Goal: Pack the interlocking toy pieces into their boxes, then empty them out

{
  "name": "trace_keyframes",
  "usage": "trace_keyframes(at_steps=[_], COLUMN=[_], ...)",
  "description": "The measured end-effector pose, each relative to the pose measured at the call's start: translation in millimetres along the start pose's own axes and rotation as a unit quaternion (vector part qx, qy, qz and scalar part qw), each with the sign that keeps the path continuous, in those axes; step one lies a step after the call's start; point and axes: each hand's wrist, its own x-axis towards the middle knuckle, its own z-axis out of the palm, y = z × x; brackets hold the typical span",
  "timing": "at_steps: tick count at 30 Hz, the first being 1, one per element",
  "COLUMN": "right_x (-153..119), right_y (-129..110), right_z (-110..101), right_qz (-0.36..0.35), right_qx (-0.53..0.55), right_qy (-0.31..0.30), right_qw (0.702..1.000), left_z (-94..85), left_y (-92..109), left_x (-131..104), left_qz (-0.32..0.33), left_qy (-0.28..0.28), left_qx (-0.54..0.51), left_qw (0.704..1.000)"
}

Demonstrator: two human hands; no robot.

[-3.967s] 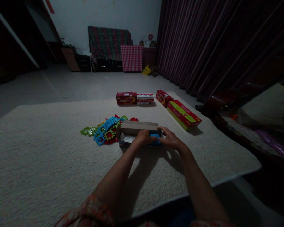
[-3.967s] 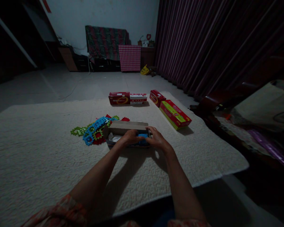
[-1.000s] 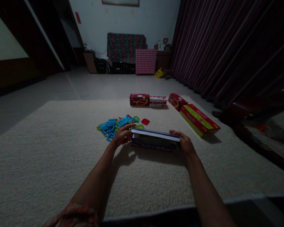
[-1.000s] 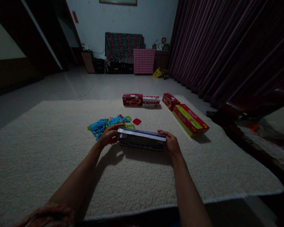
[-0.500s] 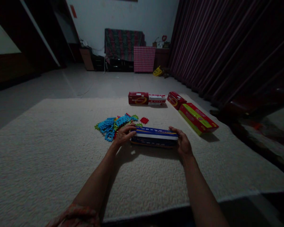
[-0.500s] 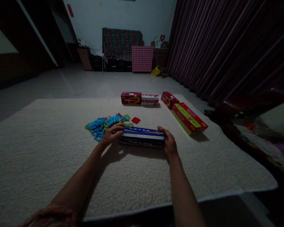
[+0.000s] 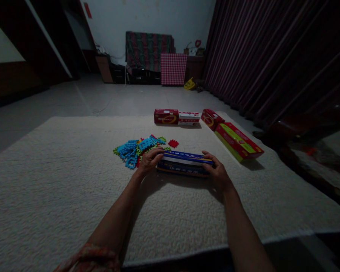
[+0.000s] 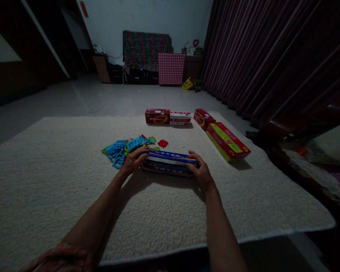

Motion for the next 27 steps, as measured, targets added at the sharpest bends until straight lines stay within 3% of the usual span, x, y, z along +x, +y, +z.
trace_keyframes(at_steps=[15, 27], right_x=[1, -4], right_y=[9, 16], right_z=[0, 15], right_qz=[-0.013, -0.075], right_qx=[0.014, 0.006], right_qy=[0.007, 0.069], right_qw=[1.0, 0.995], left_z=[7.4, 14.5], left_y=[-9, -14], left_x=[-5, -24], left_qz=[0.028, -0.07], left_qy=[0.034, 0.056], left_qx=[0.074, -0.083], left_qw=[0.996, 0.993])
